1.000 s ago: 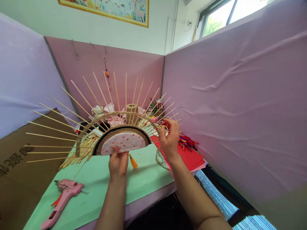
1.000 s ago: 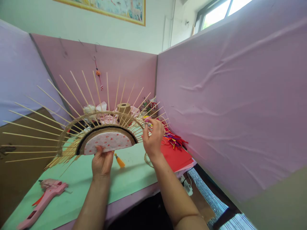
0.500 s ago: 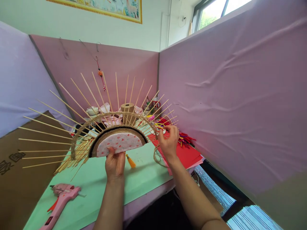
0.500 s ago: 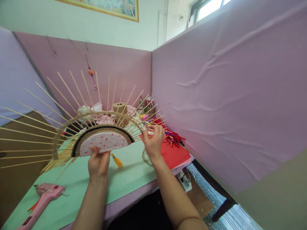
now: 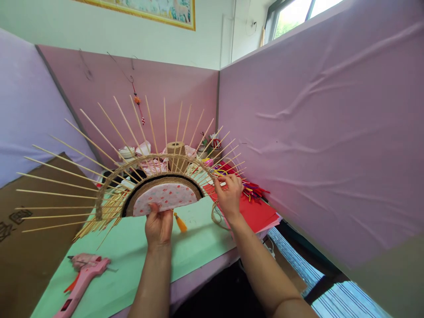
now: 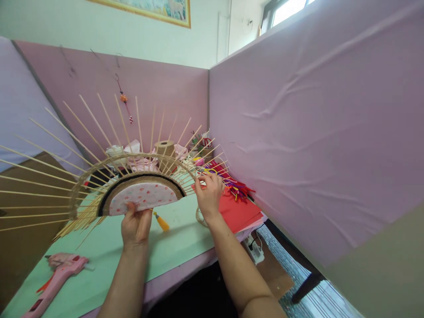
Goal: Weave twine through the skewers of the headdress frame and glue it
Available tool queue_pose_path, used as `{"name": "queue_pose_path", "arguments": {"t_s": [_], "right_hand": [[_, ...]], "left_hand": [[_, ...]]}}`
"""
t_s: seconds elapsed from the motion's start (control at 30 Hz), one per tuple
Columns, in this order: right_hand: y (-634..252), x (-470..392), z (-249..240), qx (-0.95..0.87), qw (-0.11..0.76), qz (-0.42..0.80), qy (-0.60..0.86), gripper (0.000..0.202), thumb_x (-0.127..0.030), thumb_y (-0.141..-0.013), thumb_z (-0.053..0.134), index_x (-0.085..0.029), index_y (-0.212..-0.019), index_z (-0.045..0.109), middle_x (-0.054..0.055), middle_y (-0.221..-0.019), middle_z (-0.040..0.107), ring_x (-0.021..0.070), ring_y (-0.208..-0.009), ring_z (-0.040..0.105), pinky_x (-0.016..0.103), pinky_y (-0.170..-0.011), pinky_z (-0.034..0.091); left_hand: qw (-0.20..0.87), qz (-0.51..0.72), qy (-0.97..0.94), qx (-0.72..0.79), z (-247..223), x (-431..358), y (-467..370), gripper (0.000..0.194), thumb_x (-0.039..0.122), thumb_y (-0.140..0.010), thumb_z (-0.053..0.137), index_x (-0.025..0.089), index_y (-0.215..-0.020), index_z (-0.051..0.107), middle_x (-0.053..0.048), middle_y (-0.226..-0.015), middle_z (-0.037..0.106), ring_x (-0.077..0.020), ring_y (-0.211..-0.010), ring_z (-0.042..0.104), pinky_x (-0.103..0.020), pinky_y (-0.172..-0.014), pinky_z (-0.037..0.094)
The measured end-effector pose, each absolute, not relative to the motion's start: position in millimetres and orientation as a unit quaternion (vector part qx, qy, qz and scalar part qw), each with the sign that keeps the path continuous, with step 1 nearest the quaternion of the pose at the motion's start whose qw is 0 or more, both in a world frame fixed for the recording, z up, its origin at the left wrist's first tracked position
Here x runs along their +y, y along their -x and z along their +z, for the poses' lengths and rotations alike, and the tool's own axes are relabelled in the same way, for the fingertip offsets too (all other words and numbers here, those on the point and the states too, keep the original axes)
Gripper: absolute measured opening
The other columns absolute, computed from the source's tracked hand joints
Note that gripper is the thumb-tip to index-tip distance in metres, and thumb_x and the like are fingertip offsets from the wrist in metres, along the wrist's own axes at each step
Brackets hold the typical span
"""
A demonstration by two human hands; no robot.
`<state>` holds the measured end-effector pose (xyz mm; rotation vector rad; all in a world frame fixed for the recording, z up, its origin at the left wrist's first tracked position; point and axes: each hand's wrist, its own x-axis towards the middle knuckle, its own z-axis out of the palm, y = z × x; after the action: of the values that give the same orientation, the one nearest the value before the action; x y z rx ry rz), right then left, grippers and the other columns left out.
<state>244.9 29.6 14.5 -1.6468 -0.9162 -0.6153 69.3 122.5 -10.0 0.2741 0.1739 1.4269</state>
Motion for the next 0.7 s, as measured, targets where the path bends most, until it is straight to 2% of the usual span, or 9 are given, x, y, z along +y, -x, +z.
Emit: {"name": "queue_pose_path", "arguments": {"t_s": [0.2, 0.37, 0.43, 0.57, 0.7], "right_hand": [[-243.3, 25.8, 10.1, -0.437, 0.511, -0.267, 0.69, 0.007, -0.022, -0.082, 0.059, -0.021, -0.075, 0.06, 0.003, -0.085, 0.058, 0.0202, -0.088, 0.048, 0.034, -0.079, 0.035], [-244.8, 17.6, 12.8, -0.46, 0.482, -0.268, 0.696, 0.007, -0.026, -0.084, 0.059, -0.022, -0.079, 0.062, 0.004, -0.089, 0.06, 0.0209, -0.09, 0.049, 0.036, -0.08, 0.035], [-246.1, 12.4, 12.7, -0.464, 0.506, -0.264, 0.677, 0.009, -0.028, -0.087, 0.057, -0.022, -0.085, 0.064, 0.004, -0.09, 0.061, 0.0209, -0.091, 0.052, 0.037, -0.081, 0.036], [-249.4, 1.5, 6.4, -0.418, 0.608, -0.255, 0.625, 0.014, -0.029, -0.089, 0.053, -0.022, -0.097, 0.062, 0.006, -0.094, 0.061, 0.0201, -0.091, 0.055, 0.038, -0.083, 0.04], [-249.9, -1.8, -2.6, -0.389, 0.656, -0.203, 0.615, 0.011, -0.029, -0.088, 0.054, -0.02, -0.086, 0.059, 0.003, -0.084, 0.059, 0.0182, -0.081, 0.055, 0.034, -0.076, 0.043]], "left_hand": [[0.742, 0.652, -0.111, 0.112, -10.9, 126.0, -69.0, 0.022, 0.021, -0.093, 0.048, 0.025, -0.108, 0.064, -0.002, -0.112, 0.069, -0.0138, -0.12, 0.055, -0.04, -0.114, 0.028], [0.755, 0.638, -0.091, 0.124, -11.7, 126.7, -69.8, 0.024, 0.023, -0.095, 0.044, 0.022, -0.109, 0.064, -0.003, -0.11, 0.07, -0.0136, -0.119, 0.056, -0.04, -0.114, 0.028], [0.753, 0.642, -0.1, 0.108, -11.2, 126.4, -69.7, 0.024, 0.023, -0.094, 0.046, 0.023, -0.109, 0.064, -0.004, -0.112, 0.069, -0.0147, -0.12, 0.055, -0.041, -0.114, 0.028], [0.754, 0.642, -0.113, 0.08, -10.0, 125.7, -69.5, 0.024, 0.023, -0.092, 0.05, 0.023, -0.112, 0.063, -0.005, -0.116, 0.068, -0.0164, -0.122, 0.054, -0.044, -0.115, 0.026], [0.757, 0.641, -0.092, 0.087, -11.2, 126.4, -69.3, 0.023, 0.023, -0.093, 0.049, 0.024, -0.11, 0.064, -0.003, -0.115, 0.069, -0.0145, -0.121, 0.055, -0.041, -0.115, 0.027]]}}
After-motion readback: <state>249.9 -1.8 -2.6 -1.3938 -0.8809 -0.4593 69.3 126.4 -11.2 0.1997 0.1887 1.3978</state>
